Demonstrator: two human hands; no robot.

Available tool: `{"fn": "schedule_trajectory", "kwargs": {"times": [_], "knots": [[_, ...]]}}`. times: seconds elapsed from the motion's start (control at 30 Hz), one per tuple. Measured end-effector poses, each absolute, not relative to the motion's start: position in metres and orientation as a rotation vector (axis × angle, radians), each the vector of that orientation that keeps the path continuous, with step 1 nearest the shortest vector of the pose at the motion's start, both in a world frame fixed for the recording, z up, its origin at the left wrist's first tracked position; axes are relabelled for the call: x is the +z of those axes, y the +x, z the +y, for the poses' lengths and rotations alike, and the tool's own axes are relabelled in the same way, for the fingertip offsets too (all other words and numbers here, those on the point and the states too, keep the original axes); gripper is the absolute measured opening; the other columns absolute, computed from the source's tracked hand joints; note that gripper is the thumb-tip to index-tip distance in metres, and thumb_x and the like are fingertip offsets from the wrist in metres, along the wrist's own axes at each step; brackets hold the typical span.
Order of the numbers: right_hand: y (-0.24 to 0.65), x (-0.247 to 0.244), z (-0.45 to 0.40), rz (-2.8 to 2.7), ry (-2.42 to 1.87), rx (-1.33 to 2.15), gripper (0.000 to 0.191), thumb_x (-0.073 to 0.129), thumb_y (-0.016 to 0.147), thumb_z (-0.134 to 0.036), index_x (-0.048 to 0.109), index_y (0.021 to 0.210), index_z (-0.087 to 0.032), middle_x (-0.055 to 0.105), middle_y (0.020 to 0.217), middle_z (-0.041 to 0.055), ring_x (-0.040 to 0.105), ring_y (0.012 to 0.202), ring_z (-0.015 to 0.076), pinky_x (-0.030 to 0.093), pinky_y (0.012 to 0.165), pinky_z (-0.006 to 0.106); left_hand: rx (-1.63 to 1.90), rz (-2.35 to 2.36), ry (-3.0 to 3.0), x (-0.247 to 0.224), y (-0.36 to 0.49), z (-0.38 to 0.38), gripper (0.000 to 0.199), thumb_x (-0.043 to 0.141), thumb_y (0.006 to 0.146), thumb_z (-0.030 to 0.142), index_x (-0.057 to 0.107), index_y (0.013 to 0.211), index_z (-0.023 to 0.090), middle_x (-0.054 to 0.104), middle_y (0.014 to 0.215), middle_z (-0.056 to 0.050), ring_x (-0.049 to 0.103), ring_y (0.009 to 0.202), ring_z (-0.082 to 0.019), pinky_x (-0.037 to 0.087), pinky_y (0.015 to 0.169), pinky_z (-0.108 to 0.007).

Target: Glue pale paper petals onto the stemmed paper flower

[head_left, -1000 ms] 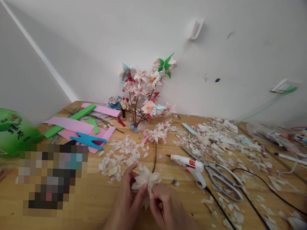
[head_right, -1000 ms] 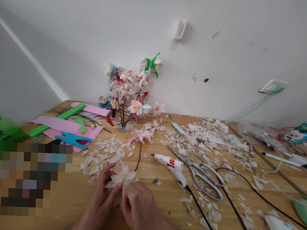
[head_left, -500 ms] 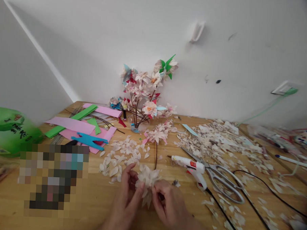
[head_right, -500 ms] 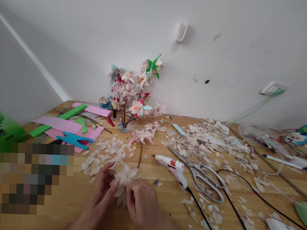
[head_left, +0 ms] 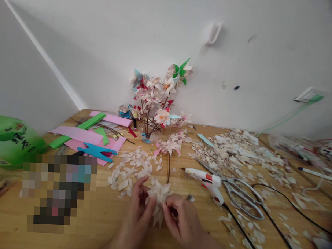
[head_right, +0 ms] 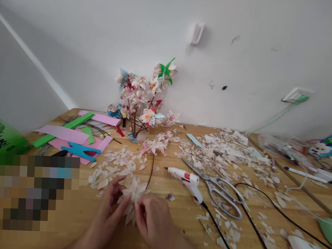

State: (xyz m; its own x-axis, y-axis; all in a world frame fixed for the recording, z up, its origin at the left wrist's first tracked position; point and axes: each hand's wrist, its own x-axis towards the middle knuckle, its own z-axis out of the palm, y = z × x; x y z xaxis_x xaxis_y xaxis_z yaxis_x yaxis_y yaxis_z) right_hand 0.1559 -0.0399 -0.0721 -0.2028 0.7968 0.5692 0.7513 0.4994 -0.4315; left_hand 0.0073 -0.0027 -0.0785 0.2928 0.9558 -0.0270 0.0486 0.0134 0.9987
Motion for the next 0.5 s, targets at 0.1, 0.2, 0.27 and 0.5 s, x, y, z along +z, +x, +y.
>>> {"fn": "schedule_trajectory", "kwargs": {"times": [0.1,0.2,0.27,0.5], "knots": [[0.155,-0.069,-0.04,-1.983,-1.27,0.067,0.007,0.04,0.088,-0.013,0.039,0.086,-0.02,0.052,0.062,-0.0015,0.048,0.049,0.0121,0.033,0.048,0.023,0.963,1.038,1.352,-0.077,0.008,-0.002,0.041,0.046,0.084,0.037,0.031,0.121,0.026,0.044,0.08,0.003,0.047,0.07,-0.013,0.041,0.063,-0.026],[0.156,-0.066,-0.042,-1.96,-1.272,0.049,0.008,0.04,0.087,-0.012,0.041,0.088,-0.02,0.054,0.063,-0.0008,0.049,0.05,0.0126,0.035,0.049,0.023,0.98,1.064,1.353,-0.074,0.008,0.0,0.04,0.048,0.082,0.037,0.035,0.118,0.025,0.043,0.076,0.003,0.047,0.067,-0.013,0.04,0.063,-0.026],[0.157,-0.067,-0.044,-1.923,-1.278,0.076,0.01,0.039,0.087,-0.011,0.041,0.089,-0.02,0.054,0.064,-0.0007,0.049,0.051,0.0127,0.036,0.049,0.023,0.985,1.083,1.341,-0.072,0.008,0.001,0.04,0.049,0.081,0.039,0.037,0.117,0.024,0.043,0.075,0.004,0.047,0.065,-0.013,0.04,0.063,-0.026],[0.163,-0.082,-0.042,-1.585,-1.373,0.325,0.008,0.041,0.089,-0.017,0.04,0.095,-0.022,0.053,0.073,0.0,0.054,0.062,0.0138,0.043,0.056,0.023,1.046,1.117,1.265,-0.068,0.008,0.005,0.042,0.053,0.077,0.043,0.041,0.112,0.023,0.045,0.075,0.003,0.049,0.067,-0.013,0.043,0.062,-0.026]]}}
